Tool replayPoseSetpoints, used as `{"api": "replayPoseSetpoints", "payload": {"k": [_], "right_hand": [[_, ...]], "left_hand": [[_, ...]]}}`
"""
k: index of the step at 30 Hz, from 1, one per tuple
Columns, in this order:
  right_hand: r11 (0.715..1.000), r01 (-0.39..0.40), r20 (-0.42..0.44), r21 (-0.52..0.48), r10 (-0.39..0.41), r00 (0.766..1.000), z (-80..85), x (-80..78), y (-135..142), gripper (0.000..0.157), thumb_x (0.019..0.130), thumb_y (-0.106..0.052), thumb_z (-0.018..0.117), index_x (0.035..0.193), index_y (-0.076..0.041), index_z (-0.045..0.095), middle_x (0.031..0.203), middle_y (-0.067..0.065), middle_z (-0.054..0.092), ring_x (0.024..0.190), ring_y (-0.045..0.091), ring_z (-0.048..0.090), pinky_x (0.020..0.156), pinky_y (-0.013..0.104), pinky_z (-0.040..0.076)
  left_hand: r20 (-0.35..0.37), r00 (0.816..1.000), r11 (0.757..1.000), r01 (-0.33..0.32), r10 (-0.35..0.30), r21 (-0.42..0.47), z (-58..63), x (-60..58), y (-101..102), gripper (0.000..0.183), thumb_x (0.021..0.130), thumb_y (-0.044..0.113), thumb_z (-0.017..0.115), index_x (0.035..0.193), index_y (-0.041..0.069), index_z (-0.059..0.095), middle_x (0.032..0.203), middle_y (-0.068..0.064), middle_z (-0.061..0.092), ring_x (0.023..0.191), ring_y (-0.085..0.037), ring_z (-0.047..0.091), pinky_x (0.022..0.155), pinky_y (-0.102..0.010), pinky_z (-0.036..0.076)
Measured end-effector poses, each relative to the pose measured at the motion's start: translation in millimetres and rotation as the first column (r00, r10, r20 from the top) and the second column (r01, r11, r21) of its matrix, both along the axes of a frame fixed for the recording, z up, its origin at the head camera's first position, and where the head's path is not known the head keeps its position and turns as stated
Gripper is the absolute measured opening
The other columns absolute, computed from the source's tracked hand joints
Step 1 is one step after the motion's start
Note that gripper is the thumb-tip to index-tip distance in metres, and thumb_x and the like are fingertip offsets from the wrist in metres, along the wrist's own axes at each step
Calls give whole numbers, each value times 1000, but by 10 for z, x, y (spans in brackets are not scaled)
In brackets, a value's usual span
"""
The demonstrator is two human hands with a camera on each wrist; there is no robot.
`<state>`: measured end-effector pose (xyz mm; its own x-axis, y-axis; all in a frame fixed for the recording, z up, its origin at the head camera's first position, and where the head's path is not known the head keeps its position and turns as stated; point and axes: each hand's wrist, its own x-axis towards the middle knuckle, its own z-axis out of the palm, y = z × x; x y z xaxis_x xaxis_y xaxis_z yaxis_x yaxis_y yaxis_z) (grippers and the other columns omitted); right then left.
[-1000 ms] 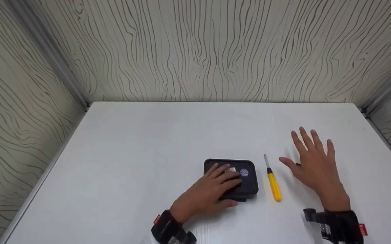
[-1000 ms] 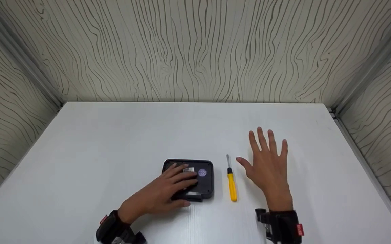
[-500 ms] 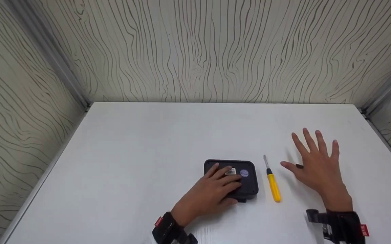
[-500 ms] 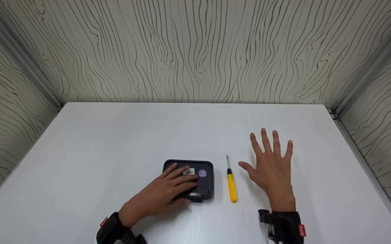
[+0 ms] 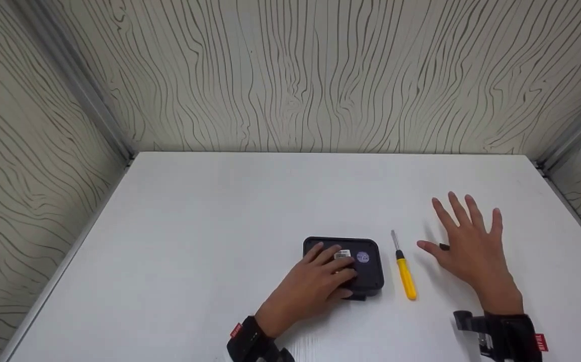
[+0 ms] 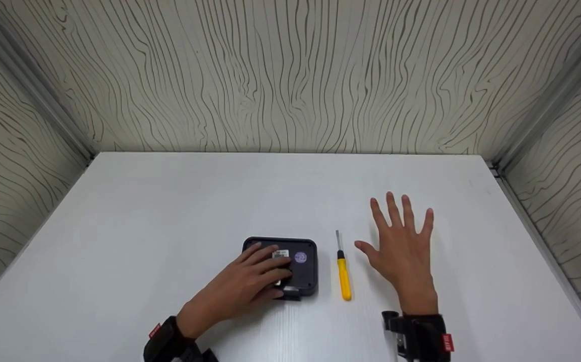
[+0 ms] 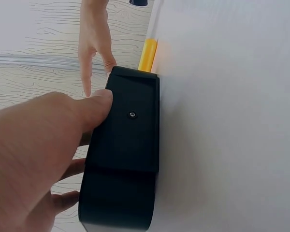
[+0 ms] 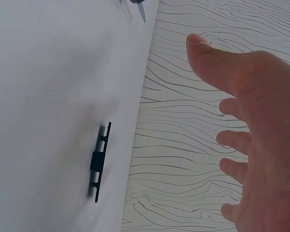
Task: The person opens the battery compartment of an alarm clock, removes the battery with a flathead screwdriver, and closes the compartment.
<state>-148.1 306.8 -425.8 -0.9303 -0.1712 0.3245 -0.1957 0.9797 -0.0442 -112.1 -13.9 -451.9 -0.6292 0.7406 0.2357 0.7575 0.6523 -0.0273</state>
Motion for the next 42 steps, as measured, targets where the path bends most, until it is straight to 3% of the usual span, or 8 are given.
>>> {"api": "replayPoseSetpoints", "payload": {"k": [10, 20, 26, 33, 38, 42], "right_hand": [[1000, 6, 37, -16, -5, 999, -6, -9, 5, 90, 78, -46, 73, 152, -17, 30, 157, 21, 27, 145, 42, 17, 110, 74, 3], [1000, 6, 47, -26, -5, 999, 19, -4, 3, 87, 79, -44, 74, 150, -15, 34, 157, 21, 27, 144, 43, 18, 109, 75, 1], [1000, 9, 40, -27, -8, 999, 9, -3, -2, 86, 78, -44, 75, 149, -14, 36, 156, 22, 28, 143, 44, 19, 108, 76, 2], [1000, 1, 35, -29, 0, 999, 6, -7, -4, 85, 78, -43, 75, 149, -14, 37, 156, 22, 28, 143, 44, 20, 108, 76, 1], [1000, 8, 45, -28, -7, 999, 9, -3, -2, 84, 78, -42, 75, 148, -13, 38, 156, 22, 28, 142, 44, 20, 107, 77, 1], [999, 7, 50, -37, -5, 999, 11, -1, -6, 83, 78, -41, 75, 147, -13, 38, 156, 22, 27, 142, 44, 20, 107, 77, 1]], "left_hand": [[-41, 999, 994, -5, 10, 110, 22, -34, -8, 14, 101, 30, 50, 109, 26, 61, 117, 14, 69, 128, -16, 55, 111, -41, 40], [-128, 992, 986, 32, -11, 163, -40, -67, 3, 8, 100, 20, 52, 101, 23, 59, 99, 12, 71, 102, -7, 61, 107, -28, 43], [-79, 997, 989, 23, -11, 145, 42, -71, -64, 27, 98, 20, 57, 124, 24, 62, 108, 10, 69, 105, -7, 61, 106, -25, 43], [-18, 999, 987, -43, 46, 156, 181, -96, -216, 15, 94, 19, 62, 107, 19, 70, 100, 8, 68, 102, -9, 61, 98, -27, 47], [102, 993, 982, -69, 52, 173, 248, -124, -310, 15, 92, 18, 64, 106, 17, 71, 100, 7, 72, 100, -10, 63, 92, -27, 50], [227, 974, 977, -76, 30, 198, 284, -145, -374, 15, 92, 15, 65, 106, 14, 71, 99, 5, 72, 94, -9, 61, 83, -22, 51]]}}
